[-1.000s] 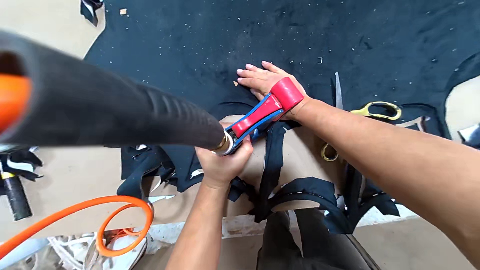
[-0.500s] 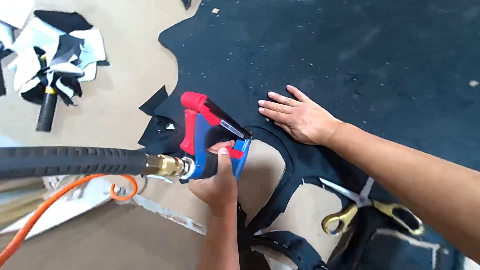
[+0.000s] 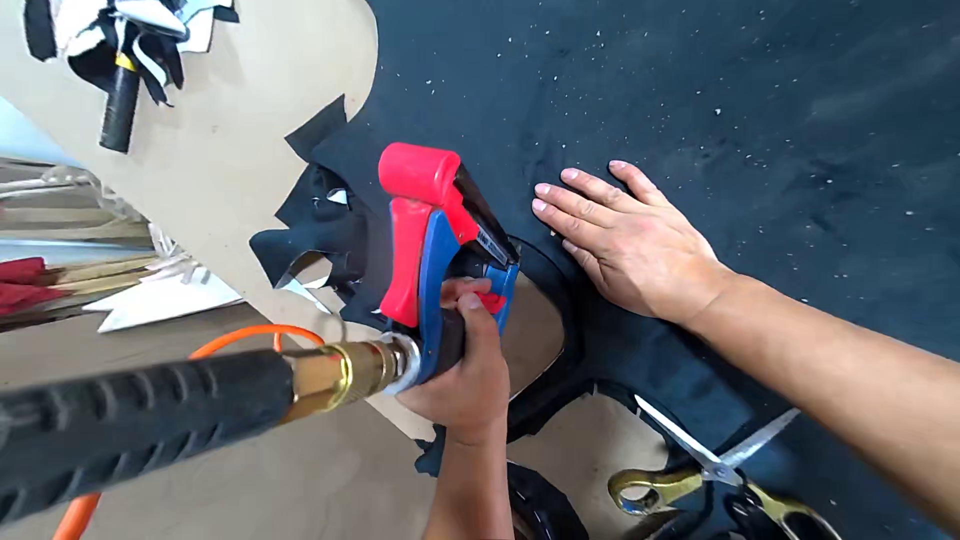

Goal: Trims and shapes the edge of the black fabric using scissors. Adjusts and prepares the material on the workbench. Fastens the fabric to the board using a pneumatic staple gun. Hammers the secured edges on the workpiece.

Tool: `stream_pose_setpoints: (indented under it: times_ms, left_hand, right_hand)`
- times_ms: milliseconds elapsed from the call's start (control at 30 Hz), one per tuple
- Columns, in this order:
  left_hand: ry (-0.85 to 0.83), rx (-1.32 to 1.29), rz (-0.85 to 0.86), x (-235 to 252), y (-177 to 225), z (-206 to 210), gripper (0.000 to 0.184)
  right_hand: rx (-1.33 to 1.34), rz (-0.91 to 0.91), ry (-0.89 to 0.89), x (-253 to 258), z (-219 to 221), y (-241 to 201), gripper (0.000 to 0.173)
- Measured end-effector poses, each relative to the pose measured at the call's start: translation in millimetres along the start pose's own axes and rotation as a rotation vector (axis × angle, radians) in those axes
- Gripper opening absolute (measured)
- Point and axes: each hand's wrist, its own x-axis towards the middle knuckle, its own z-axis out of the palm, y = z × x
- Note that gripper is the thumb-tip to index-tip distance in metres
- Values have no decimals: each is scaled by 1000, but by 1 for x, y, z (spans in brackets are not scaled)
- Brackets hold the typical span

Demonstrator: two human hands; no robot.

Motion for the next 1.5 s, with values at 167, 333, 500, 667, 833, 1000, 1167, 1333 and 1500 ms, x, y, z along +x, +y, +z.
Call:
stream_pose_setpoints:
  times_ms: [167,333,500,667,833,1000,1167,1333,1500]
  left_hand:
    - [-161,-117,-46,11,-3,-17,26]
    - [-241,-128,14,13,-8,-17,27]
    - [-278,-164,-34,16,-9,-28,27]
    - [31,-39,-109,9,-4,-26,21]
    - [153,14,-158,-8,11,-4,10]
    - [170,-19,-128,-13,14,7,10]
    - [25,-137,-212,-1,12,-16,14]
    - [43,-452,-539,30,53,-101,19]
    - [140,-534,-862,35,130,-178,72]
  right_hand:
    - [-12,9,6,-1,1,-2,49]
    - [-16,4,15,-1,1,0,49]
    - [-27,9,17,-1,2,-4,50]
    - [-36,6,11,-2,3,-3,51]
    - [-38,0,18,-1,4,-2,51]
    - [-33,-5,10,-2,2,-1,51]
    - [-38,-11,19,-2,2,0,51]
    - [-47,12,36,0,1,3,51]
    - [499,354,-98,-3,-46,-134,56]
